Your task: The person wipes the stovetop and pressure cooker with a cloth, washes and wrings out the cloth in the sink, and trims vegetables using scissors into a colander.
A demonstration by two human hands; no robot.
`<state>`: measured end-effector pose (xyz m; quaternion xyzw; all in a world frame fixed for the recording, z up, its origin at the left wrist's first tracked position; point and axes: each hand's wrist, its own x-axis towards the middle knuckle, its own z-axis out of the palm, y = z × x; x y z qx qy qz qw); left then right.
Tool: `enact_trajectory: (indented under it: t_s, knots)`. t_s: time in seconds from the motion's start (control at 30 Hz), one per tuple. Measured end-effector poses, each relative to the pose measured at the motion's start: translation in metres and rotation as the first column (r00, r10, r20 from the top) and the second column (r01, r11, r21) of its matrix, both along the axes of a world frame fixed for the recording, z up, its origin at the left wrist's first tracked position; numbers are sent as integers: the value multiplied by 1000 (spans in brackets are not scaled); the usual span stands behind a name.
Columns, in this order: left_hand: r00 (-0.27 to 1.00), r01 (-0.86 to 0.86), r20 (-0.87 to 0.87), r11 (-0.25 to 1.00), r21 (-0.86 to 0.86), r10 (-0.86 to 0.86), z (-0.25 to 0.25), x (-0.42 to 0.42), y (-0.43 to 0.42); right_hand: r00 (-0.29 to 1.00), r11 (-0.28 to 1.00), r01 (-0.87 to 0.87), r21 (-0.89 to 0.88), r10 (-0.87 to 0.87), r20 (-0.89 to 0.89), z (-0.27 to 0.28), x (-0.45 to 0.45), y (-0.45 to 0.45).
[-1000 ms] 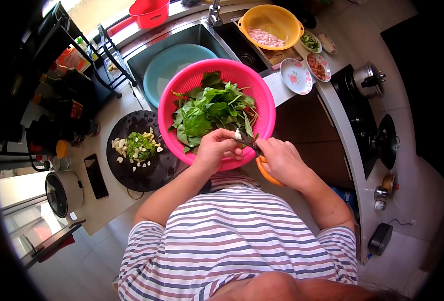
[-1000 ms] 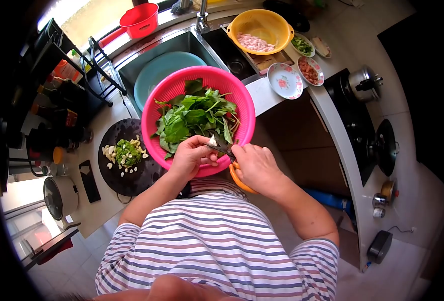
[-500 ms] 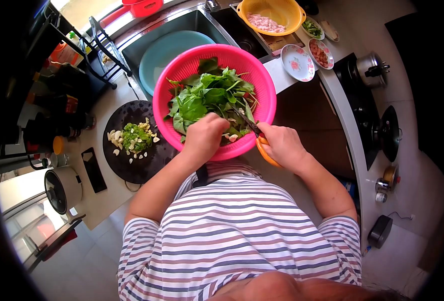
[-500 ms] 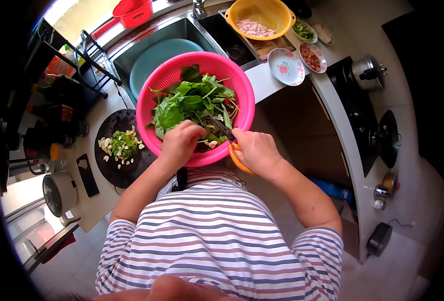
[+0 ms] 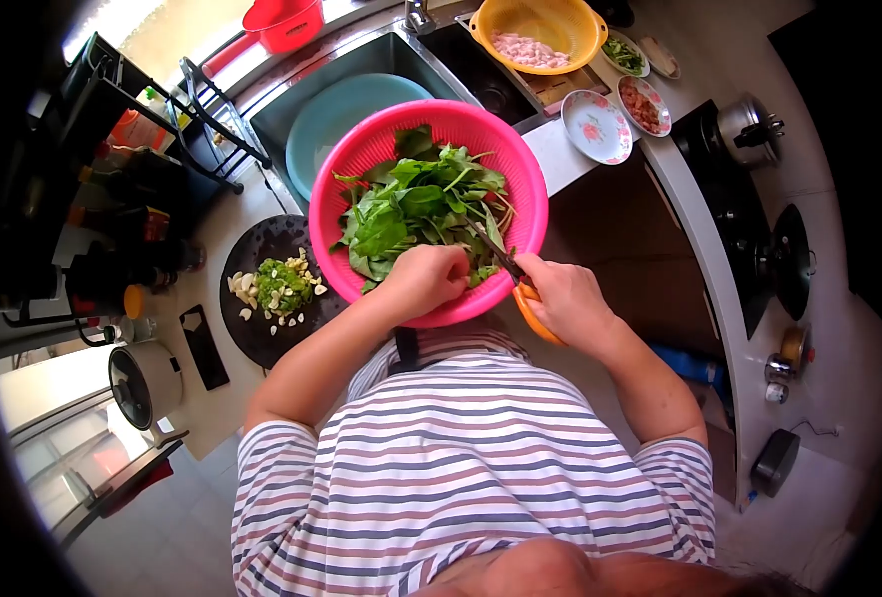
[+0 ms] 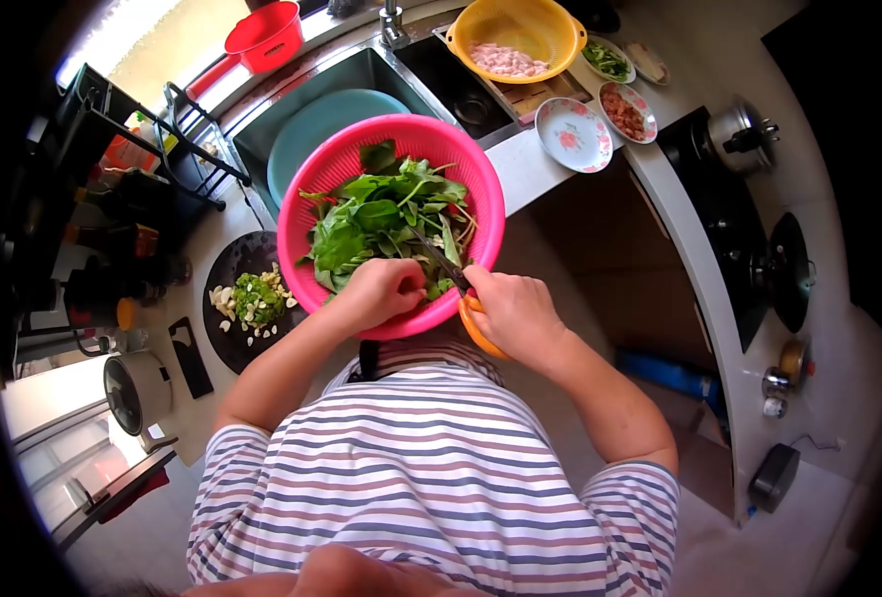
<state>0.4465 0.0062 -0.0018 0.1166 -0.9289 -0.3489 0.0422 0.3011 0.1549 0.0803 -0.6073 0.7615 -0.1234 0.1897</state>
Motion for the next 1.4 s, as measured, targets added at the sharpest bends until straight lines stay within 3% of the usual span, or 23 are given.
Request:
enact_trajectory:
  t_s: [0.07,0.1,0.13,0.17,0.2,0.27,0.4,0.6,0.8,0.87,0.93,1.0,1.03,1.07,1.1,1.13,1.2,1.27,1.3,1.33,1.4]
  knots:
    - [979,-197,36,901,386,198,12,9,-6,1000,1000,1,11,-1,4,1,1,1]
    - [964,-229,59,699,677,258,5,13,-7,1000,1000,2,25,-2,-2,3,1,0]
    - [962,-232,55,700,675,266,7,15,-8,1000,1000,-7,21,7,-5,8,1,-1]
    - [939,-189,63,356,915,338,14,18,-9,1000,999,-23,43,23,10,13,3,-2]
    - [912,-86,97,-46,995,399,19,22,-9,999,997,-41,64,40,26,17,7,-2]
    - [901,22,61,-185,983,430,15,26,-5,998,996,-61,58,60,22,22,13,-5]
    - [847,112,73,-310,944,526,19,24,12,995,993,-92,76,94,-22,32,22,-15]
    - [822,140,72,-323,936,565,12,21,22,985,988,-142,62,147,-86,29,28,-19]
    - [778,205,76,-366,908,623,11,19,23,995,994,-86,66,83,55,24,35,-17]
    - [798,88,172,-395,914,577,8,19,24,998,993,-17,118,9,68,23,39,-17]
    - [819,-15,196,-321,947,539,10,20,24,996,989,8,145,-20,82,14,38,-14]
    - [860,-84,74,-4,996,506,8,25,22,999,983,-25,183,19,36,18,33,-14]
    - [828,-269,-50,475,838,558,10,30,22,1000,988,-28,154,27,12,20,31,-13]
    - [829,-421,-171,796,435,533,17,35,21,1000,992,-21,124,24,-16,21,30,-13]
    - [823,-477,-343,879,18,454,17,43,18,999,988,15,156,-10,-34,20,27,-13]
    - [754,-490,-525,870,-52,394,17,50,15,1000,987,-2,158,6,-27,19,25,-13]
    - [632,-556,-630,830,37,451,39,79,4,999,988,1,155,7,-51,19,23,-14]
    - [483,-728,-643,680,81,594,27,123,-21,999,989,-9,151,14,-35,17,23,-13]
    - [374,-840,-548,524,142,748,18,147,-32,999,990,-17,139,21,-28,16,23,-14]
    - [362,-910,-482,414,1,798,6,178,-48,999,992,-25,125,28,-21,14,22,-14]
    - [317,-949,-301,299,-105,900,-34,233,-63,1000,986,-29,166,29,-2,11,18,-14]
